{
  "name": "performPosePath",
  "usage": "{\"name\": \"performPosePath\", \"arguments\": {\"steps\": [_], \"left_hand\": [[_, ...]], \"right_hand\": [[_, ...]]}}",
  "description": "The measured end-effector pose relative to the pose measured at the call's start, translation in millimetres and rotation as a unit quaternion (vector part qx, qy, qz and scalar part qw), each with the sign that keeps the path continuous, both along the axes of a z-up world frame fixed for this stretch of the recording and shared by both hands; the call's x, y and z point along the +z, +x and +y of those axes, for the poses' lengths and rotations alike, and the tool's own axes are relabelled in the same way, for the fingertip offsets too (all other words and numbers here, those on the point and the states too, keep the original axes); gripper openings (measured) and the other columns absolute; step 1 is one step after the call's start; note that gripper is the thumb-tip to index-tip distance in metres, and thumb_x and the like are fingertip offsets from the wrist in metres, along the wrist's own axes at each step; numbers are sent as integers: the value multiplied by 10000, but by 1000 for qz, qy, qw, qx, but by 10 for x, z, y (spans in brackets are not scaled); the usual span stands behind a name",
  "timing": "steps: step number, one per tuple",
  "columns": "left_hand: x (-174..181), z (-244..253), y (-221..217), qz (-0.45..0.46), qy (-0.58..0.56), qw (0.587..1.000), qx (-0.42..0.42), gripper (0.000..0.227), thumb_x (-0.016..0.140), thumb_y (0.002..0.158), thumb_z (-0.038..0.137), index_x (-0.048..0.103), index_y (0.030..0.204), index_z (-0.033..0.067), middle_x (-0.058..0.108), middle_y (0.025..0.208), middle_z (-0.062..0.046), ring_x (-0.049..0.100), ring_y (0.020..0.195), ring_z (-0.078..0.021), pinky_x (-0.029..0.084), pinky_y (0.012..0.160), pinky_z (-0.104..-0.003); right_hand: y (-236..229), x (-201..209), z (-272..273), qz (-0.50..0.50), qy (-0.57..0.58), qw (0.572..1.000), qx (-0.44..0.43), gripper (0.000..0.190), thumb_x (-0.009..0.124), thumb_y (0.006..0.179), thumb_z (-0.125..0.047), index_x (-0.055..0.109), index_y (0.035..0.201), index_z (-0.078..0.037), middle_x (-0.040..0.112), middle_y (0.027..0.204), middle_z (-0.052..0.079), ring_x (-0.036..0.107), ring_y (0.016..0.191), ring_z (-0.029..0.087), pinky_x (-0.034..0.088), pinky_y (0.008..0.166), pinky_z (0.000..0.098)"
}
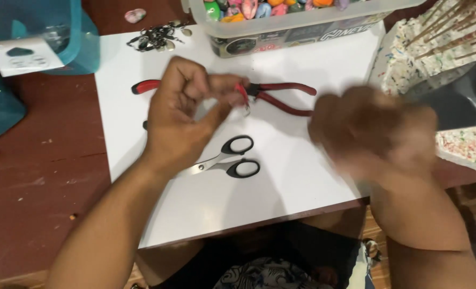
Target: Assembling small fishing lures by threading colorful beads onto wire and using pliers to bend the wire.
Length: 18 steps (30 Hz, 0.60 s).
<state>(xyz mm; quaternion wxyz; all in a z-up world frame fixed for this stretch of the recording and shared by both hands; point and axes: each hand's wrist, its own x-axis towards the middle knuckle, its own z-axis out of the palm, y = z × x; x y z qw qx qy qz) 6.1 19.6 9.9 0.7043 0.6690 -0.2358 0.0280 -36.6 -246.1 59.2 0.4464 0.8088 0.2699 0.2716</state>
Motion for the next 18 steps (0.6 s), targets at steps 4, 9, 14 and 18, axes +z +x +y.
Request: {"name": "performPosePath", "arguments": {"steps": [4,9,14,18], "left_hand": [[-23,113,93,-38,-64,996,42,378,597,1007,-139,309,1056,100,656,1207,-195,673,994,-208,565,894,-293],[-46,159,158,-62,-70,992,79,370,628,1018,-93,320,1066,107,671,1197,-188,676,979,-193,557,885,-279],[-71,144,184,-53,-81,992,78,333,627,998,-70,346,1045,102,673,1186,-191,667,976,-184,557,919,-304],[-71,156,190,-60,-89,992,63,292,614,1018,-28,359,1059,108,678,1169,-181,669,1048,-174,552,917,-294]], "right_hand": [[504,-137,203,451,587,621,257,139,744,863,111,723,970,25,620,896,86,530,667,164,417,582,274],[634,-383,227,432,506,726,174,226,716,849,48,780,1035,-64,633,914,40,579,846,189,479,693,305],[814,-542,3,340,428,837,27,393,689,829,-22,766,1214,-48,706,1190,106,633,1064,302,538,907,378],[915,-571,24,379,424,821,-49,317,722,868,-110,754,1179,-59,710,1125,106,626,1067,300,535,904,407]]}}
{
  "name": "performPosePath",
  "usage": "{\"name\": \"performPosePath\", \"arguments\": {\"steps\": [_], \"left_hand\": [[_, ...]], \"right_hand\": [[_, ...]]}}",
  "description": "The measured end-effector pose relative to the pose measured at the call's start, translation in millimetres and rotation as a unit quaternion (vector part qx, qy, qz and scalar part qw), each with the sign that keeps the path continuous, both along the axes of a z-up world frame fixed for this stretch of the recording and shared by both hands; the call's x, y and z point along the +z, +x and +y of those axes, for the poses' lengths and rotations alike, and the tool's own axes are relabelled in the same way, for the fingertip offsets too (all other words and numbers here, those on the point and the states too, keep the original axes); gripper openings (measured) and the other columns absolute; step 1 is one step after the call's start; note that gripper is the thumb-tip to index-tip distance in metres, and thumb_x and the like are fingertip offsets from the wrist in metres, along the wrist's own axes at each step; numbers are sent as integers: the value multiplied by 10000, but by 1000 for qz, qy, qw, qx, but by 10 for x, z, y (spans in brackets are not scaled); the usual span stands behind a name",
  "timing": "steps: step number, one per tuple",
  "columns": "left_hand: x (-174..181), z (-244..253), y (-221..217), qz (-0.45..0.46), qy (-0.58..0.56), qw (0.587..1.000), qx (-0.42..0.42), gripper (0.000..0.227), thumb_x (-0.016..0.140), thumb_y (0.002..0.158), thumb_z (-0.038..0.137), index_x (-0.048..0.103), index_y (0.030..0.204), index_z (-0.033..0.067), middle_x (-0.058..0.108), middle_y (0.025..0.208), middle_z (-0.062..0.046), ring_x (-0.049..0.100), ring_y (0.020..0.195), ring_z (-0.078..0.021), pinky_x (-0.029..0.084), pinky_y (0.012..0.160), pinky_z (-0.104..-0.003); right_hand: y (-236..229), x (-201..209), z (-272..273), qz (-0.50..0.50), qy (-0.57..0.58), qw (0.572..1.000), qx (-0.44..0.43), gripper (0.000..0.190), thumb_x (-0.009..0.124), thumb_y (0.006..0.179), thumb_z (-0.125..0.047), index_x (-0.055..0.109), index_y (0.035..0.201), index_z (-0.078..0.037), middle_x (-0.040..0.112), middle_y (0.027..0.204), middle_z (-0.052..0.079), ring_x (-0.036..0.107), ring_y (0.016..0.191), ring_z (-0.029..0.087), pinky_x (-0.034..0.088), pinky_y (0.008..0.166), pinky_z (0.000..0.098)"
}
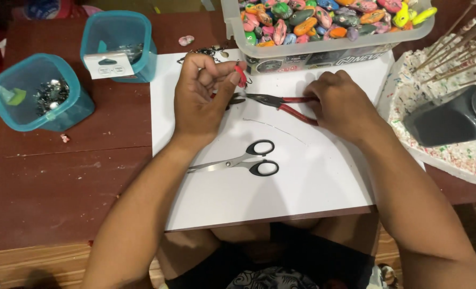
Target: Assembling small fishing lures by threading colorful beads onto wire and using pliers to bend the wire.
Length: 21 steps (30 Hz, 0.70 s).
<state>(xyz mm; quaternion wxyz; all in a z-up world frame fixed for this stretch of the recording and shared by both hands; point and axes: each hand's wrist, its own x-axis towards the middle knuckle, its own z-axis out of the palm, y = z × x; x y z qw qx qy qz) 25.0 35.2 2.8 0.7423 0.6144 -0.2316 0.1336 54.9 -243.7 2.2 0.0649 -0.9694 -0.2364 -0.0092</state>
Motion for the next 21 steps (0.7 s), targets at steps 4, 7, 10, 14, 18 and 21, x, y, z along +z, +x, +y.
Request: {"name": "performPosePath", "arguments": {"steps": [4,7,10,14,18,21], "left_hand": [[-23,15,17,-2,13,1000,24,276,596,1027,-41,368,1071,108,675,1161,-130,665,1205,-208,555,971,-278],[-52,46,39,9,-24,999,27,252,599,1037,-19,388,1089,107,664,1169,-106,652,1223,-191,539,944,-255],[-48,71,49,17,-49,998,30,226,594,1044,18,397,1102,113,668,1218,-143,647,1140,-159,530,943,-257],[-34,88,61,31,-70,996,43,215,579,1038,23,400,1121,108,672,1262,-194,660,1051,-153,540,984,-293],[-72,65,54,51,-94,994,21,231,591,1026,2,411,1116,114,665,1271,-210,643,1063,-153,522,961,-277],[-69,22,18,66,-111,992,10,270,596,1018,-53,430,1129,129,657,1162,-116,630,1271,-214,523,993,-283]], "right_hand": [[2,88,-6,38,57,997,-27,233,685,870,1,664,1100,-28,715,1019,143,671,964,332,534,811,453],[-16,247,-64,80,108,989,-53,219,642,940,6,605,1148,-49,757,925,100,690,781,297,499,662,449],[-20,334,-190,77,200,977,-17,153,655,1004,-41,620,1151,-62,742,888,54,655,678,220,476,604,378],[-14,369,-261,163,419,893,26,159,575,1043,46,590,1184,-27,610,800,77,575,579,132,493,505,250],[-90,211,-226,160,519,834,97,182,595,1014,29,569,1163,-71,622,808,44,540,526,62,437,435,180],[-271,249,-121,112,577,764,266,153,634,1029,-220,584,1110,-99,666,871,16,523,544,13,432,515,157]]}}
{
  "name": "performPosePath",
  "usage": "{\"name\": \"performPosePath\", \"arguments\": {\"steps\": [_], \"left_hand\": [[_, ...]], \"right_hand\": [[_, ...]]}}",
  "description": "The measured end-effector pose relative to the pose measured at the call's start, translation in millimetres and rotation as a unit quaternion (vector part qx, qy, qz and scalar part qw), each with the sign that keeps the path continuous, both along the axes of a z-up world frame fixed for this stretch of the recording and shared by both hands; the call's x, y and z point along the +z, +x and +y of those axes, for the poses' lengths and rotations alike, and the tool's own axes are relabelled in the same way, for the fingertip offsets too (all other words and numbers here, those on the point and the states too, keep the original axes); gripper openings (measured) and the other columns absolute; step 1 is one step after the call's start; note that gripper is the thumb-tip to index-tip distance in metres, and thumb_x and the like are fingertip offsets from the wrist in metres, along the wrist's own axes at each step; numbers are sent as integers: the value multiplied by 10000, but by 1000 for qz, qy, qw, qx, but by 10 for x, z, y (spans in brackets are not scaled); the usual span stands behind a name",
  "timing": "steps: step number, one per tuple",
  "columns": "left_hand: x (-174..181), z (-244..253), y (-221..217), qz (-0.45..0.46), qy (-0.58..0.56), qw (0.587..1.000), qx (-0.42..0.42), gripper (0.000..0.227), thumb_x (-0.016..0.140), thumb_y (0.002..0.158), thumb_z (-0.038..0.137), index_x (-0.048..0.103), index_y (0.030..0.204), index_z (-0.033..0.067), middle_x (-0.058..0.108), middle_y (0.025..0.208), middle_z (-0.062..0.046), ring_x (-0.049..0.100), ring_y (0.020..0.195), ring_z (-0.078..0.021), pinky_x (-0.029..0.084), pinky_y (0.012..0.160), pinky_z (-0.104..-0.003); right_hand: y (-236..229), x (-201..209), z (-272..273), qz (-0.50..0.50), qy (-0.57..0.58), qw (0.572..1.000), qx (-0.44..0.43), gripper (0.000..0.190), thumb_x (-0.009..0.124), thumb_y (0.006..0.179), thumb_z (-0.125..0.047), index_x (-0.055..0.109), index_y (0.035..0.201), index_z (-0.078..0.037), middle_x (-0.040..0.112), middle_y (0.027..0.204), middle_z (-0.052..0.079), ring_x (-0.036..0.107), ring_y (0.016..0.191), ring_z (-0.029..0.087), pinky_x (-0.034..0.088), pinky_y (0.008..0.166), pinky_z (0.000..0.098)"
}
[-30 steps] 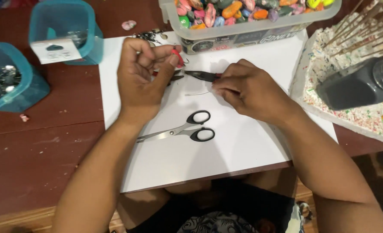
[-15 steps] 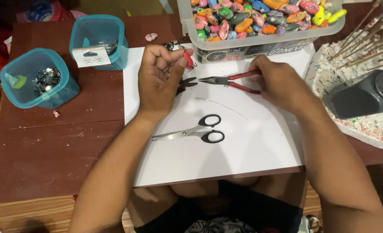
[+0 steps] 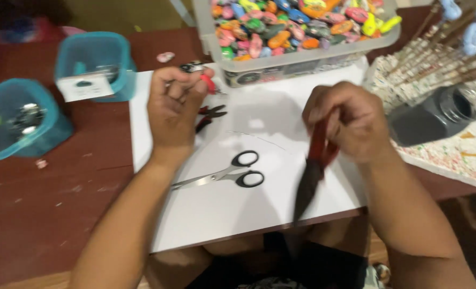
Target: Assembling small fishing lures by threading colorful beads onto wire and using pliers to bend the wire.
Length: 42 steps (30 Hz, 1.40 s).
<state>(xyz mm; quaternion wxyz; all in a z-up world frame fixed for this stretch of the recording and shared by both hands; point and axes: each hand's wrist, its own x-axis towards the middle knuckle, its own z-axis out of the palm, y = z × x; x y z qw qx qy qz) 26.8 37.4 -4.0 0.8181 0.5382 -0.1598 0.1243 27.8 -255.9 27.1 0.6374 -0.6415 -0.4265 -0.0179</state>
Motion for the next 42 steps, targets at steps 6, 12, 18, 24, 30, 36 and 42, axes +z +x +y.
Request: {"name": "performPosePath", "arguments": {"steps": [6,12,18,24,30,36,42], "left_hand": [[98,-3,-84,3,94,996,2,274,564,1056,-25,357,1178,107,626,1306,-230,624,1070,-179,542,1000,-320],[117,-11,-94,6,112,994,16,294,547,1062,-69,348,1187,108,628,1235,-185,627,1274,-245,527,1010,-296],[115,-1,-82,-20,97,995,8,291,549,1065,-80,373,1185,118,644,1301,-208,644,1117,-169,551,982,-282],[84,-10,-63,-22,71,997,-17,289,555,1073,-81,372,1183,114,635,1323,-208,640,1103,-163,552,1000,-285],[72,-18,-59,-23,58,998,-15,287,568,1067,-66,393,1184,128,649,1305,-179,649,1198,-182,559,1078,-313],[37,-16,-41,-36,49,998,-13,226,558,1086,-3,399,1179,128,671,1262,-157,637,1250,-185,524,1039,-280],[19,3,6,-29,13,999,-14,222,580,1062,8,410,1142,125,673,1300,-198,599,906,-67,496,812,-202]], "right_hand": [[-407,202,156,80,137,981,113,158,687,1035,-259,627,989,-120,667,793,44,550,478,67,482,377,196],[-451,269,149,183,194,952,151,163,795,991,-177,709,1001,-39,709,883,147,491,472,94,441,403,223],[-512,312,206,212,225,947,94,137,730,951,-163,710,844,-81,641,574,103,460,349,68,413,341,179],[-453,297,202,160,193,960,123,175,757,977,-208,675,926,-63,636,596,55,465,381,52,421,349,188],[-352,235,137,160,214,945,187,91,668,1023,-116,701,1000,-35,621,563,50,405,346,45,388,331,190],[103,28,-119,30,120,979,160,220,669,1051,-248,601,1238,-155,673,855,-10,509,460,-17,426,314,138],[197,-27,-17,83,-188,962,-178,80,665,1040,-58,645,1111,-90,631,761,14,526,521,62,434,469,170]]}}
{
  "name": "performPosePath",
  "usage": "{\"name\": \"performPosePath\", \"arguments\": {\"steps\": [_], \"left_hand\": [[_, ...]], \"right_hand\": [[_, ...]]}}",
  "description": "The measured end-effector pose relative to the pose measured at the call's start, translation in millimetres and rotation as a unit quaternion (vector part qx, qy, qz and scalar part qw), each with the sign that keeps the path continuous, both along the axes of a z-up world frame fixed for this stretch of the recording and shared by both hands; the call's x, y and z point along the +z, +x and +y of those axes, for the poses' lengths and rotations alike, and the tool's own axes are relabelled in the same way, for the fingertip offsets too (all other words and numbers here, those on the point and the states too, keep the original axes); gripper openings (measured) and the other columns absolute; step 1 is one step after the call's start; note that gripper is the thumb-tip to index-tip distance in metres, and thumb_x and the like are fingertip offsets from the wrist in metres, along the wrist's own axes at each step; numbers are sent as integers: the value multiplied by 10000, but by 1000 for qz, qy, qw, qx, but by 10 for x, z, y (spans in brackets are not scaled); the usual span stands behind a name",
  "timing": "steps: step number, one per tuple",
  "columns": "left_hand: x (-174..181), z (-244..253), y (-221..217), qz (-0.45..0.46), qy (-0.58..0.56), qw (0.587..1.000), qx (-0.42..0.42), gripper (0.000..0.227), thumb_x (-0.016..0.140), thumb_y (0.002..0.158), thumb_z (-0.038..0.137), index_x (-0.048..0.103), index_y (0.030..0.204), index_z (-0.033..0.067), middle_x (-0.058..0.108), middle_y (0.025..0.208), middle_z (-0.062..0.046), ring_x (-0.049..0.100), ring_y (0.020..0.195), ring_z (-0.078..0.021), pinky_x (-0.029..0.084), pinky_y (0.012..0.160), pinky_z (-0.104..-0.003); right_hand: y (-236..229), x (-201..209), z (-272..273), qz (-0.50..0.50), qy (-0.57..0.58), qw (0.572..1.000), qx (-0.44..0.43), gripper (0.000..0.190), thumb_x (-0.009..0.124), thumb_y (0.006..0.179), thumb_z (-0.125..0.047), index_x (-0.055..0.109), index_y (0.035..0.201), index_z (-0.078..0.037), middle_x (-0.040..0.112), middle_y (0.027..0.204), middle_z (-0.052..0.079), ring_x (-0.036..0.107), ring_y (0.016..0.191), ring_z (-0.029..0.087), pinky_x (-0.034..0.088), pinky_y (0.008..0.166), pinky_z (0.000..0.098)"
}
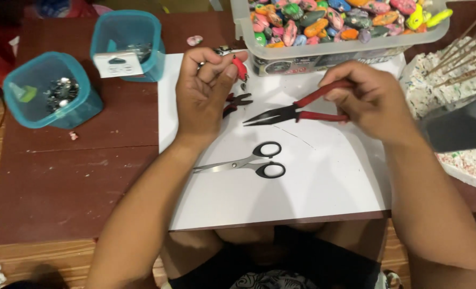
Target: Assembling small fishing lures by threading colorful beads onto wire and using pliers to bend the wire.
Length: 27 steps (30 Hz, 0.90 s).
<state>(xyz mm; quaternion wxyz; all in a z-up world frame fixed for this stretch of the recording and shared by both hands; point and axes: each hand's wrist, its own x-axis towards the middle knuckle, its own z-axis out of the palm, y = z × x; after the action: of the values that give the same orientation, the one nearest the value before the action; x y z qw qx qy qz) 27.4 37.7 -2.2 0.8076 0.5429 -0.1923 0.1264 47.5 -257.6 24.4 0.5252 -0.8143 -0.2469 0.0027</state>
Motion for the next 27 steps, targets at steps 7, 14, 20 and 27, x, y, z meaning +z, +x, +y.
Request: {"name": "performPosePath", "arguments": {"steps": [7,14,20,27], "left_hand": [[-11,14,25,-14,4,1000,-1,211,593,1053,47,419,1158,104,666,1309,-188,644,1078,-133,524,948,-262],[-25,-150,30,13,4,999,48,302,733,991,155,495,1164,89,737,1154,-184,731,988,-151,572,935,-282],[-115,-208,12,36,23,999,1,331,739,981,121,509,1210,61,727,1150,-223,728,1006,-198,577,961,-325],[-100,-317,-77,60,18,997,-33,352,745,970,134,518,1230,61,728,1194,-191,707,1066,-156,549,998,-284]], "right_hand": [[108,-165,183,30,-107,993,-39,135,670,1010,33,668,1130,-30,597,769,35,498,590,107,409,530,248],[360,-729,100,9,-69,996,-54,157,698,994,2,679,1149,19,702,912,206,660,569,247,590,470,328],[170,-479,238,-211,-238,945,-68,138,735,1002,-174,717,1137,-158,710,942,85,727,915,334,586,809,464],[102,-453,293,-260,-388,875,-129,136,739,977,-256,789,1099,-221,727,1022,63,682,968,326,566,850,418]]}}
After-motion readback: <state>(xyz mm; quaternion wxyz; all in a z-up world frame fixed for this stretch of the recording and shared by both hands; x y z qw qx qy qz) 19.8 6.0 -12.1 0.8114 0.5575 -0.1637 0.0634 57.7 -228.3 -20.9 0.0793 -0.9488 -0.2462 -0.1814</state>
